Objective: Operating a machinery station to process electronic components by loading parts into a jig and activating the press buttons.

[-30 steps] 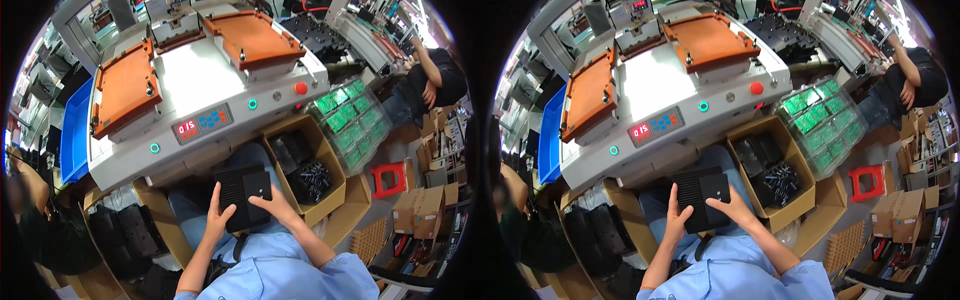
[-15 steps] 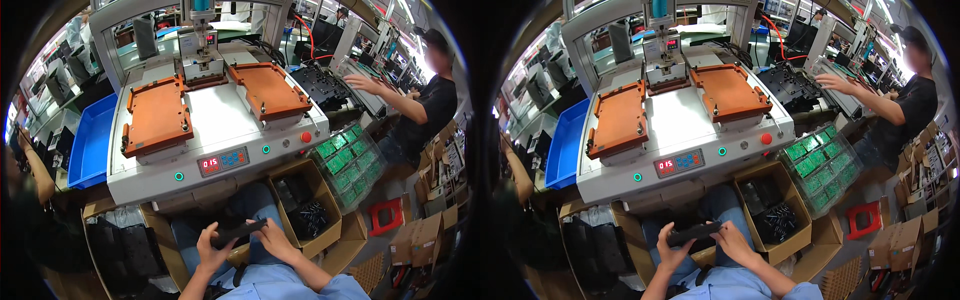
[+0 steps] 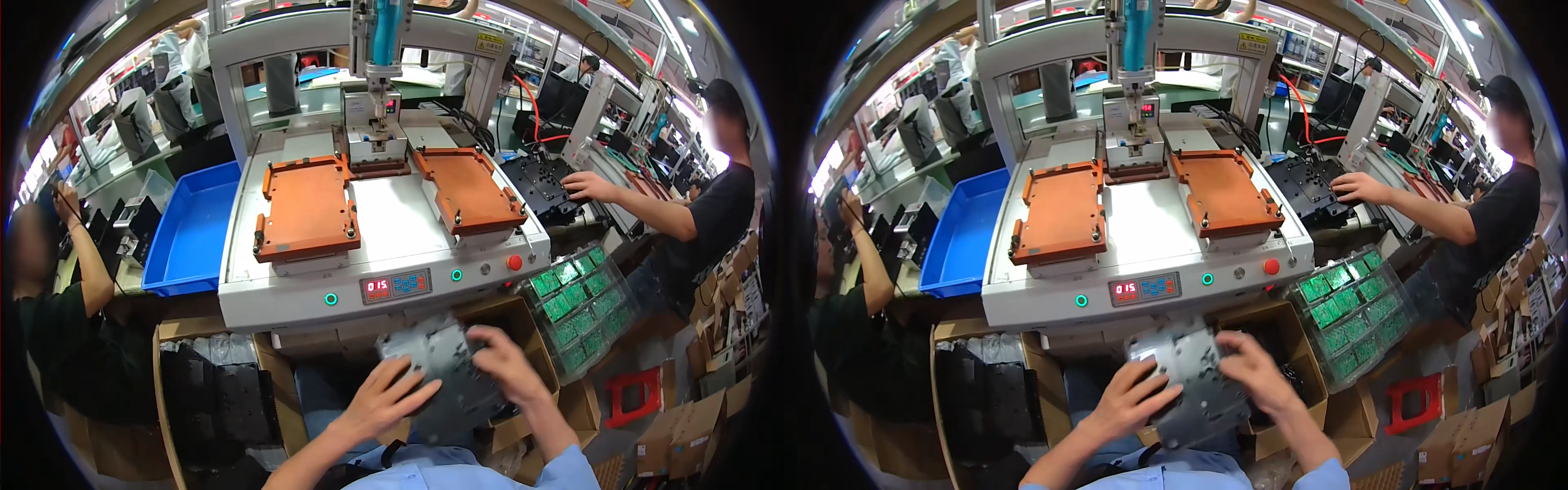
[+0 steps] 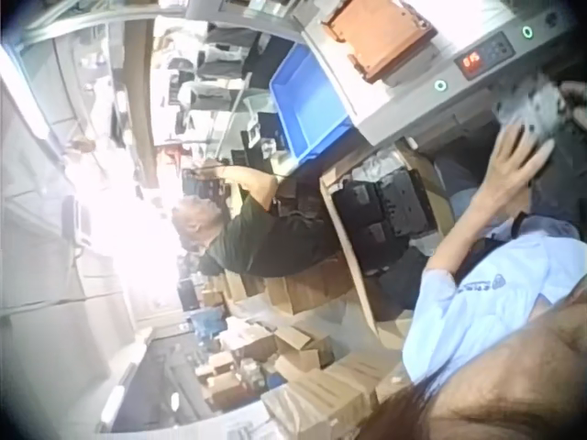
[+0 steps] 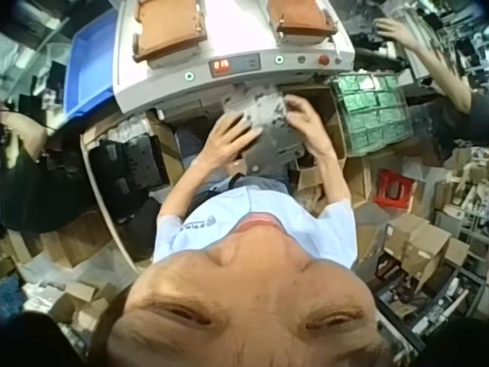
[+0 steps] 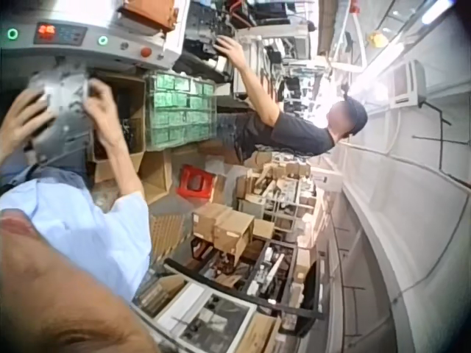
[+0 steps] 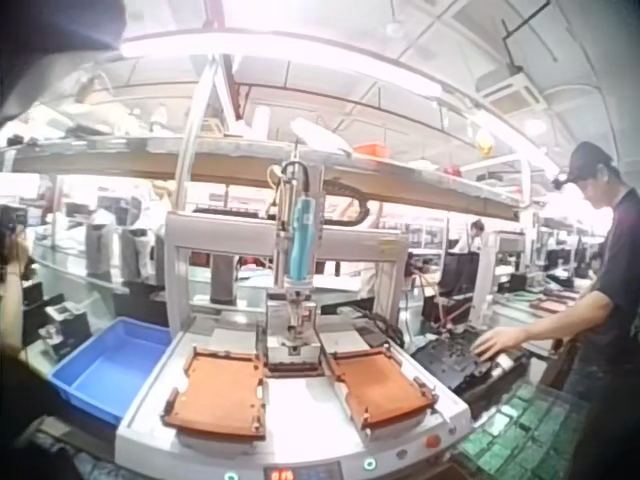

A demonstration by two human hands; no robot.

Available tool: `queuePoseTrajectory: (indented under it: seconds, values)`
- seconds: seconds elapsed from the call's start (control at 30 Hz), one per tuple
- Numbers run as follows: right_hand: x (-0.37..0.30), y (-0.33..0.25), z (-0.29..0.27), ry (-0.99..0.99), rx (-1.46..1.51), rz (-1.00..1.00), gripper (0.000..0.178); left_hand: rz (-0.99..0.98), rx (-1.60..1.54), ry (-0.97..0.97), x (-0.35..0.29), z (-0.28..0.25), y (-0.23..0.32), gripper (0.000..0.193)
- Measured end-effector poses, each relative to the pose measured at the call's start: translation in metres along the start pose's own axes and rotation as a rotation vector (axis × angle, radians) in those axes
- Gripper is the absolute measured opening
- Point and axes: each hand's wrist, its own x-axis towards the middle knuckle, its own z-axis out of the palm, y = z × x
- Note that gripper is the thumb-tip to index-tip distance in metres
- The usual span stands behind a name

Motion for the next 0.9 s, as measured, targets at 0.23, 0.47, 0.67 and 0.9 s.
queuePoseTrajectory:
  seconds: [0.23,0.47,0.67,0.9]
  values:
    - [0.074,-0.151,-0.066,0.302,-0.301,-0.617,0.042,-0.068,-0.086,0.109,0.107,-0.022,-0.036,0.051]
    - [0.207,-0.211,-0.119,0.232,-0.512,-0.387,0.039,-0.015,-0.165,0.076,0.176,-0.006,-0.065,0.042]
    - [0.279,-0.173,-0.152,-0.040,-0.552,-0.063,0.024,-0.050,-0.102,0.006,0.225,0.020,-0.100,0.039]
    - [0.273,-0.162,-0.146,-0.047,-0.182,0.144,0.029,-0.095,-0.049,-0.370,0.294,0.045,-0.140,0.044]
